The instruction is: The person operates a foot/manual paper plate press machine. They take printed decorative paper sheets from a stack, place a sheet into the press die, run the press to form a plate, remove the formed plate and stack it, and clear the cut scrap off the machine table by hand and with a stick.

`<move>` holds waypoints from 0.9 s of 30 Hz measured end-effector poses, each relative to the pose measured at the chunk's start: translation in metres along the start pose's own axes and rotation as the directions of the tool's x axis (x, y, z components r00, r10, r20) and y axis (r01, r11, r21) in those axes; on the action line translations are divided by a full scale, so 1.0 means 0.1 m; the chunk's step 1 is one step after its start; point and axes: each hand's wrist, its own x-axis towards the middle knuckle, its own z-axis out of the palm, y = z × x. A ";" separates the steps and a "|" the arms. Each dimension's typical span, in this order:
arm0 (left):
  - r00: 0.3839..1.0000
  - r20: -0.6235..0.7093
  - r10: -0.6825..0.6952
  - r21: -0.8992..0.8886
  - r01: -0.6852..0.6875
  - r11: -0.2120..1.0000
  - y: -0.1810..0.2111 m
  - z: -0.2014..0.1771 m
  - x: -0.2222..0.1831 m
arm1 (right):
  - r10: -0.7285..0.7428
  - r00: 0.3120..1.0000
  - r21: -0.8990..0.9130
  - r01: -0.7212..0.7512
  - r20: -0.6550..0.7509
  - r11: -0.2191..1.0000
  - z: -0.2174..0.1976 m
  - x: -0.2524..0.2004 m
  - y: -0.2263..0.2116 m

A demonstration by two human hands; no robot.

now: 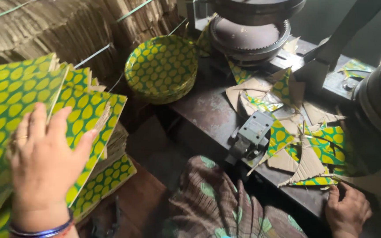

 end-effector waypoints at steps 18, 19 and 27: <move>0.986 0.117 -0.120 0.300 0.080 0.951 -0.36 -0.85 -0.30 | -0.249 0.962 0.322 0.272 -0.111 0.907 0.12 0.32 0.69; 0.986 0.119 -0.114 0.286 0.076 0.955 -0.31 -0.99 -0.34 | -0.254 0.952 0.344 0.300 -0.172 0.890 0.02 0.21 0.48; 0.793 -0.248 0.556 -0.327 -0.609 0.723 0.36 -1.40 0.03 | -0.307 0.784 0.498 0.591 -0.540 0.634 -2.28 0.23 -1.93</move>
